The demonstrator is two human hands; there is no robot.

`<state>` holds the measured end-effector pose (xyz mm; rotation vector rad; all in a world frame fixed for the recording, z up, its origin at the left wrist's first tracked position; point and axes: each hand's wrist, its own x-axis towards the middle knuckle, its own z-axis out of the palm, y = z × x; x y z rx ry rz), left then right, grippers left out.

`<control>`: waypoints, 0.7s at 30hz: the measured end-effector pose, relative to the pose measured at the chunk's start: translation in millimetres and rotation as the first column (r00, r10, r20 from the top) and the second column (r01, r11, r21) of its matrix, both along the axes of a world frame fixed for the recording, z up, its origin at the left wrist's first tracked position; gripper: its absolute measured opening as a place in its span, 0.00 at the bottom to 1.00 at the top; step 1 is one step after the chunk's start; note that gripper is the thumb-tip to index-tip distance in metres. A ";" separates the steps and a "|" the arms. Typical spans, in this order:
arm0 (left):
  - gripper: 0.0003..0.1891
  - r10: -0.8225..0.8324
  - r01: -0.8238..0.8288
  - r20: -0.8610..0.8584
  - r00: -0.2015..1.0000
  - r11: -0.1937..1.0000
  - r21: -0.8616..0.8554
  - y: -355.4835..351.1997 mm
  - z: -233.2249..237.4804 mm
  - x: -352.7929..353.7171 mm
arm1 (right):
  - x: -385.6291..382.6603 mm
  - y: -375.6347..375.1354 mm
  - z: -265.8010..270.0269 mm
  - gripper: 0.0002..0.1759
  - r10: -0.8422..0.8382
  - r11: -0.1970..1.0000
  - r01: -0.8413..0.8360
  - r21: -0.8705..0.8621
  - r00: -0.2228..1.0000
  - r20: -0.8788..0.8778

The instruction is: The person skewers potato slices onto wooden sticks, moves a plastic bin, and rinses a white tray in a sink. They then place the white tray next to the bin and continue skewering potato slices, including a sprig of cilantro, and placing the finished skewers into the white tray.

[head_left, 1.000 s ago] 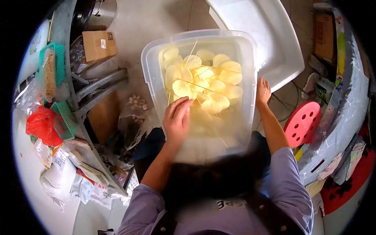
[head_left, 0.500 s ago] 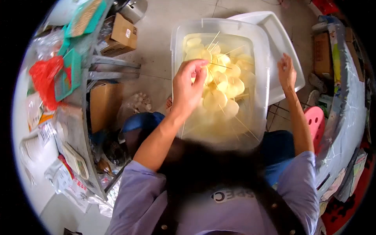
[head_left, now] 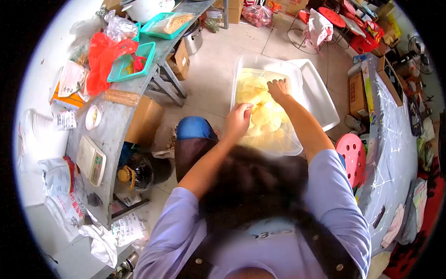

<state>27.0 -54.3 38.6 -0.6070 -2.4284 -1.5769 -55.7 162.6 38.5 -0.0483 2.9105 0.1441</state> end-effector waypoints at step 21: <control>0.09 -0.217 0.409 0.439 0.872 0.815 -0.411 34.6 -13.6 47.0 | 108.9 46.7 38.8 0.05 -0.452 -0.100 0.589 -0.802 0.691 0.564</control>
